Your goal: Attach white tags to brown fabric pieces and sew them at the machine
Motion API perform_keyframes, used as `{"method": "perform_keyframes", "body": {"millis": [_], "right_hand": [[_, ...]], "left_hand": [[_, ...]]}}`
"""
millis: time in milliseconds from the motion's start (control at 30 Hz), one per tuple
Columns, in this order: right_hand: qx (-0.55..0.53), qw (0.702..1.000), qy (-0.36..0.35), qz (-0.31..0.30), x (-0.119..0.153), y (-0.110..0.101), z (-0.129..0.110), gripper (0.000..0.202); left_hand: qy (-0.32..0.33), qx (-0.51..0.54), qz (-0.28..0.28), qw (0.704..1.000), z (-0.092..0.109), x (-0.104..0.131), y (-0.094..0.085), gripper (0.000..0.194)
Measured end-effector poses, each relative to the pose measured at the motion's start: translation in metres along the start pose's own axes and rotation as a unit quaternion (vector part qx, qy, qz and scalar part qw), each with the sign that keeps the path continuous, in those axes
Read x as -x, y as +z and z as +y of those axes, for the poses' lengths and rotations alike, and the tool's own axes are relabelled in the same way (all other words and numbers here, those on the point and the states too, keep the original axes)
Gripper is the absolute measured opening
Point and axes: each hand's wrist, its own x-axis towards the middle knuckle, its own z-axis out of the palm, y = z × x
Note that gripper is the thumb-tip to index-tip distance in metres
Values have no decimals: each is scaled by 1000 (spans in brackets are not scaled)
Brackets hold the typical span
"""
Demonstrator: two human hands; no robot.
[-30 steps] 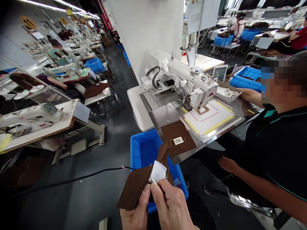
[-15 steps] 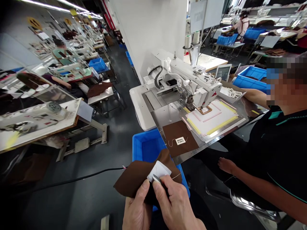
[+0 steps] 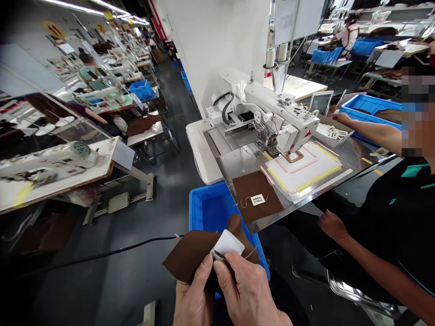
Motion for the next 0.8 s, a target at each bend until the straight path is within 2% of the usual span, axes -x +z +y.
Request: {"method": "perform_keyframes", "body": {"millis": [133, 267, 500, 800], "right_hand": [[2, 1000, 20, -5, 2, 1, -1, 38], [-1, 1000, 31, -2, 4, 1, -3, 38], [-4, 999, 48, -2, 5, 6, 0, 38], [1, 999, 48, 5, 6, 14, 6, 36]], "left_hand": [[9, -44, -26, 999, -3, -4, -8, 49], [34, -75, -17, 996, -8, -6, -12, 45], [53, -102, -1, 993, -13, -2, -10, 48], [53, -83, 16, 995, -19, -1, -6, 54]]}}
